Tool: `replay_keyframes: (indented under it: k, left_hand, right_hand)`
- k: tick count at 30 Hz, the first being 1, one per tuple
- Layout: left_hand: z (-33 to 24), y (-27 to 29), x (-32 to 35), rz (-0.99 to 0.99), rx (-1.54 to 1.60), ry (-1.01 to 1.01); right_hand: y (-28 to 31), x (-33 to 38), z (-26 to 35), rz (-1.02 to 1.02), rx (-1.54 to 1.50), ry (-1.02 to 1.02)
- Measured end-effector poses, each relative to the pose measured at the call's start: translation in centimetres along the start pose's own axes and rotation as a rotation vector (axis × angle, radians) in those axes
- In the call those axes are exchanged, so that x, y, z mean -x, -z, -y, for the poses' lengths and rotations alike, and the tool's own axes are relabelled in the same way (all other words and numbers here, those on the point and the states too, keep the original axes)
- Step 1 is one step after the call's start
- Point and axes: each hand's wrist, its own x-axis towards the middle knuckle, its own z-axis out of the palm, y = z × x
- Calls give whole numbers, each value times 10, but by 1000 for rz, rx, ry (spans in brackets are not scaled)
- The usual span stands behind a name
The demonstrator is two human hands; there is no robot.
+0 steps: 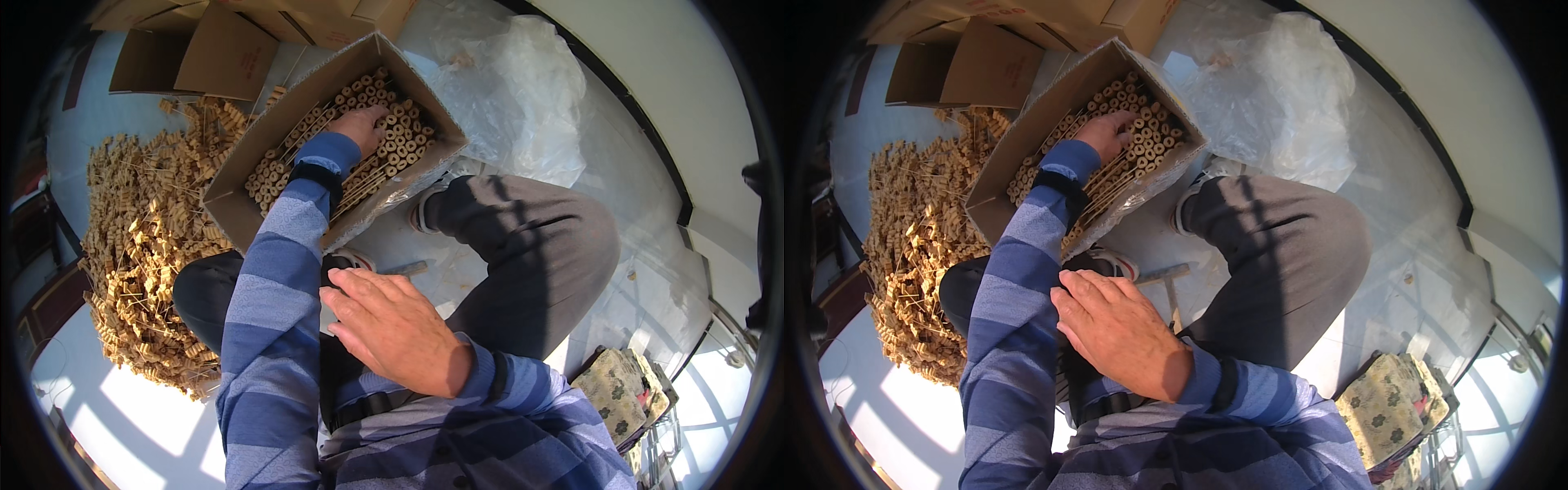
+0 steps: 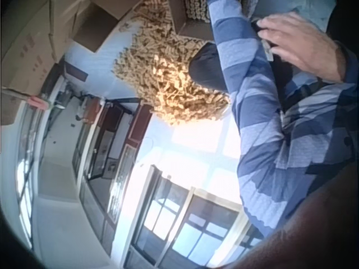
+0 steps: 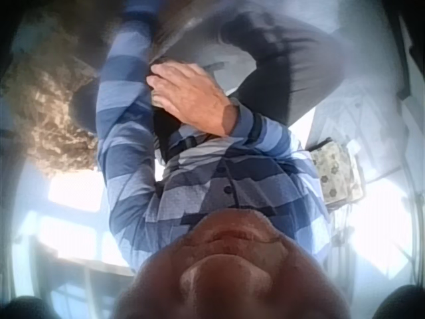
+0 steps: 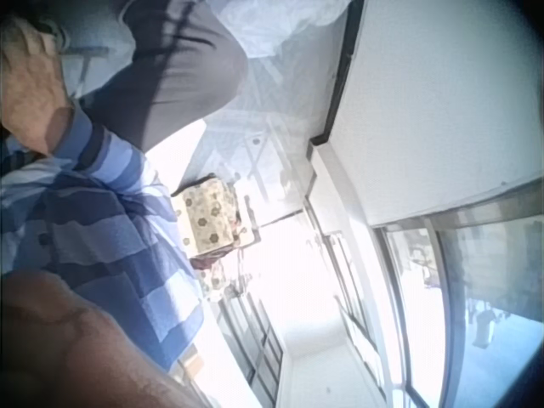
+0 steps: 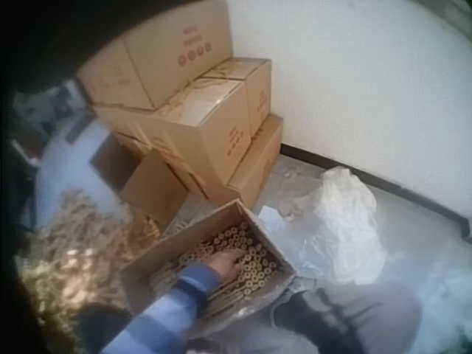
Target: The person sits on a stool and repeatedly picks up small cylindrical snack pieces and wooden skewers, threading the snacks onto the skewers. The assembled skewers are placed into a cardboard box. The person occasionally gathers loose snacks from the floor and continues assembling.
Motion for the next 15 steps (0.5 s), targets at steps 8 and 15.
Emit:
replay_keyframes:
  k: [8,15]
  left_hand:
    - [-32,9,14,26,-183,166]
    - [-54,87,180,-374,167,-19]
  right_hand:
    - [-9,-3,-3,69,65,-15]
    - [-33,-8,-8,100,242,64]
